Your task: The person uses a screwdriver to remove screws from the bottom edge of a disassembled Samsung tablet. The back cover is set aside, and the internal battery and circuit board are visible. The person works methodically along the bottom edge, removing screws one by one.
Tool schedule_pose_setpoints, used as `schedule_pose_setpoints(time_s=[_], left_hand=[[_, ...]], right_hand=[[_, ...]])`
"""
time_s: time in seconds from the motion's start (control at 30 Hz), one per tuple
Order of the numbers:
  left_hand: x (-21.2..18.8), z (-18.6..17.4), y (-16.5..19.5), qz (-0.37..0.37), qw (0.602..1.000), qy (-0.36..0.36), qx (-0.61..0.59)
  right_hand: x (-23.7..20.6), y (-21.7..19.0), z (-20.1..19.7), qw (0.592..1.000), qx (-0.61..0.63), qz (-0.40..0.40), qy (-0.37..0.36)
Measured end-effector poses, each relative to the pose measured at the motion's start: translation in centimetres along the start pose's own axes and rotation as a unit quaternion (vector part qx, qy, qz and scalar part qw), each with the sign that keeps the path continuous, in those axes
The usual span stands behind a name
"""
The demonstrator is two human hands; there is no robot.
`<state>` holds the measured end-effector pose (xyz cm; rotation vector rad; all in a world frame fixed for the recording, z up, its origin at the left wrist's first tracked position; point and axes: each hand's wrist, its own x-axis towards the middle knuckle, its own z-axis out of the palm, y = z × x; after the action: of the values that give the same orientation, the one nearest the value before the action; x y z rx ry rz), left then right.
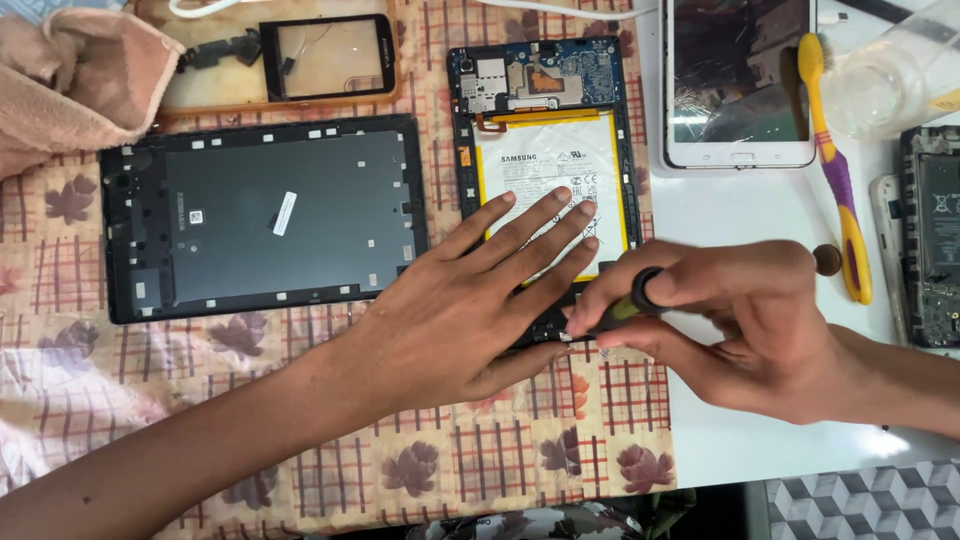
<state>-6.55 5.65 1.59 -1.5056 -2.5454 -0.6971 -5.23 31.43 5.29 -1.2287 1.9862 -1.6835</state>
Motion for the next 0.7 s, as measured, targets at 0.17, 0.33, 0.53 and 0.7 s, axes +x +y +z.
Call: schedule_pose_setpoints(time_s=[0.17, 0.33, 0.53, 0.7], left_hand=[[0.10, 0.15, -0.31, 0.009, 1.000, -0.006, -0.006], [0.15, 0.31, -0.35, 0.007, 1.000, -0.018, -0.002], [0.36, 0.40, -0.52, 0.009, 1.000, -0.005, -0.007], [0.04, 0.64, -0.22, -0.022, 0.999, -0.011, 0.026]], right_hand=[[-0.35, -0.11, -0.38, 1.000, -0.018, -0.010, 0.000], [-0.45, 0.46, -0.09, 0.997, -0.036, -0.019, 0.062], [-0.81, 0.25, 0.04, 0.999, -0.009, 0.001, 0.039], [-0.45, 0.26, 0.03, 0.988, -0.128, -0.044, 0.076]])
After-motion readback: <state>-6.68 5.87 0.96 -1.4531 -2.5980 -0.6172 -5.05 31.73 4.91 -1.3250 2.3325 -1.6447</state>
